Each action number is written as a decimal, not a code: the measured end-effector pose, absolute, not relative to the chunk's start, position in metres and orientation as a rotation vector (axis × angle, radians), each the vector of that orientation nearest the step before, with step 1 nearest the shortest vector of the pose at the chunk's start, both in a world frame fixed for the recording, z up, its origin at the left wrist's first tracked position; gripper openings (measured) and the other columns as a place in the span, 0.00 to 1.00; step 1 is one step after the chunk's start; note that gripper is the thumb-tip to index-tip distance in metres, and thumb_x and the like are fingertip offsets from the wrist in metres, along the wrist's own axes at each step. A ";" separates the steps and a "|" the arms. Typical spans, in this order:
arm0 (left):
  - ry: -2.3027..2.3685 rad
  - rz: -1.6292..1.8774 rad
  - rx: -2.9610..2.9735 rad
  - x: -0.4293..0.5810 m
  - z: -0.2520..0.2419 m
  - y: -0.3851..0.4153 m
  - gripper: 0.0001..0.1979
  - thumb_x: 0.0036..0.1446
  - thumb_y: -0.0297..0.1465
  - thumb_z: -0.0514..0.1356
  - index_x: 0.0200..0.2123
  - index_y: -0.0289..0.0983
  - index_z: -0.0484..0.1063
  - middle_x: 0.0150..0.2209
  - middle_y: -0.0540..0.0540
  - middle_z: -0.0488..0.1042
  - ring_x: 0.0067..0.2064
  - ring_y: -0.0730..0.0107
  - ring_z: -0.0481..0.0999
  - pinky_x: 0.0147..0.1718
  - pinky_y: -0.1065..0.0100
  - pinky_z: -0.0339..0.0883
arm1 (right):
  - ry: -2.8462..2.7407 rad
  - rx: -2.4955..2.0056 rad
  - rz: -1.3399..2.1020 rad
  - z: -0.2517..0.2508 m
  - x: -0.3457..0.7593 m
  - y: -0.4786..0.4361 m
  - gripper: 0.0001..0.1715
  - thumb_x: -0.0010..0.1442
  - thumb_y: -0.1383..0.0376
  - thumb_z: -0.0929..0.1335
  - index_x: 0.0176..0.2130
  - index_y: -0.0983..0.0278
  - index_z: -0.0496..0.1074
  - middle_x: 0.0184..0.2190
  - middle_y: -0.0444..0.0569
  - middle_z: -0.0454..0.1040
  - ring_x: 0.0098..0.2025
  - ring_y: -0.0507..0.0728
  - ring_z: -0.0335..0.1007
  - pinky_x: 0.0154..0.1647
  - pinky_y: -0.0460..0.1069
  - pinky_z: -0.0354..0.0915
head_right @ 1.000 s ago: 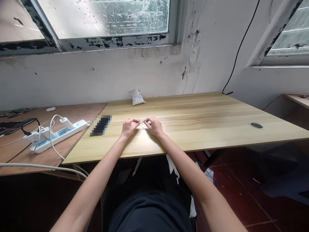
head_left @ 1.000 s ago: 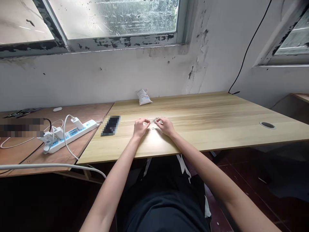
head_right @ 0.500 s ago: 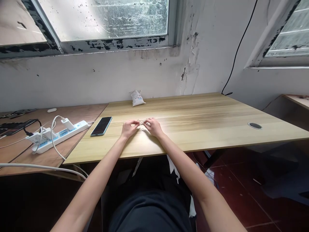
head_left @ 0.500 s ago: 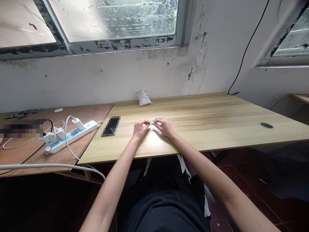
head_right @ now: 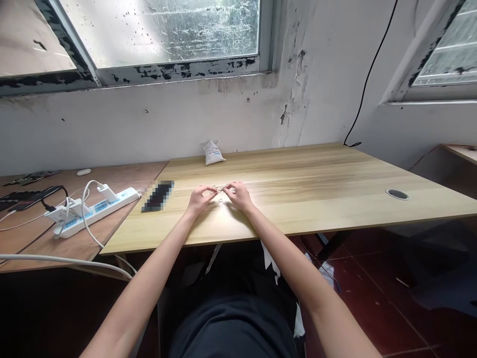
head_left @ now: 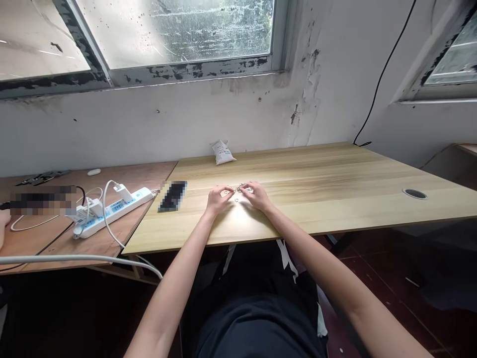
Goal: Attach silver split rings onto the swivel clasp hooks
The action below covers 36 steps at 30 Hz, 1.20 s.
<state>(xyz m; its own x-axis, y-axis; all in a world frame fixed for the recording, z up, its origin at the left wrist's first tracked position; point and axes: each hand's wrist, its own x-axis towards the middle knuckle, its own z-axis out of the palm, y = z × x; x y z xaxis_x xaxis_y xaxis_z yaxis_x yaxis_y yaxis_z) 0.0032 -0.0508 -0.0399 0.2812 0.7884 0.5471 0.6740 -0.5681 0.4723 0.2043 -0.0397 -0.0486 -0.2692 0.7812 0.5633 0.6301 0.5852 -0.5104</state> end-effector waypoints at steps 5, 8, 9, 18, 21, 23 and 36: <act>1.441 1.233 2.377 0.003 -0.038 -0.051 0.15 0.65 0.37 0.57 0.52 0.37 0.69 0.52 0.41 0.71 0.49 0.63 0.74 0.48 0.56 0.72 | -2.008 -1.068 0.278 -0.044 0.204 -0.045 0.18 0.66 0.59 0.66 0.53 0.64 0.69 0.52 0.53 0.71 0.49 0.58 0.71 0.49 0.57 0.70; 1.440 1.255 2.375 0.005 -0.037 -0.052 0.15 0.64 0.37 0.57 0.51 0.36 0.69 0.52 0.41 0.71 0.49 0.63 0.74 0.48 0.55 0.71 | -2.008 -1.065 0.298 -0.044 0.204 -0.045 0.18 0.66 0.59 0.66 0.53 0.64 0.69 0.52 0.53 0.71 0.49 0.58 0.71 0.49 0.57 0.70; 1.438 1.259 2.374 0.005 -0.037 -0.053 0.15 0.64 0.37 0.58 0.50 0.36 0.70 0.51 0.41 0.71 0.49 0.63 0.74 0.48 0.55 0.71 | -2.004 -1.071 0.302 -0.044 0.204 -0.044 0.18 0.66 0.59 0.66 0.53 0.64 0.69 0.52 0.53 0.71 0.49 0.58 0.71 0.49 0.57 0.70; 1.467 1.297 2.308 0.006 -0.036 -0.052 0.12 0.62 0.38 0.59 0.39 0.34 0.73 0.45 0.44 0.75 0.50 0.63 0.73 0.52 0.53 0.66 | -2.013 -1.061 0.336 -0.044 0.205 -0.043 0.18 0.66 0.59 0.66 0.53 0.65 0.69 0.52 0.53 0.71 0.49 0.58 0.71 0.49 0.58 0.70; 1.452 1.311 2.282 0.006 -0.036 -0.052 0.12 0.61 0.38 0.61 0.35 0.34 0.74 0.42 0.45 0.75 0.50 0.63 0.72 0.53 0.53 0.65 | -2.026 -1.067 0.328 -0.043 0.205 -0.043 0.18 0.66 0.59 0.66 0.53 0.65 0.69 0.52 0.53 0.71 0.49 0.58 0.71 0.49 0.58 0.70; 1.433 1.316 2.267 0.007 -0.036 -0.052 0.11 0.59 0.38 0.62 0.34 0.34 0.74 0.41 0.45 0.75 0.50 0.62 0.72 0.53 0.53 0.64 | -2.032 -1.082 0.317 -0.044 0.206 -0.043 0.18 0.66 0.59 0.66 0.53 0.64 0.69 0.52 0.53 0.71 0.49 0.58 0.71 0.49 0.58 0.70; 1.281 1.342 2.119 0.009 -0.033 -0.054 0.04 0.51 0.35 0.69 0.29 0.41 0.79 0.40 0.45 0.77 0.49 0.58 0.72 0.53 0.54 0.62 | -2.047 -1.169 0.183 -0.048 0.201 -0.043 0.17 0.67 0.59 0.66 0.52 0.63 0.69 0.52 0.53 0.70 0.49 0.57 0.71 0.49 0.57 0.70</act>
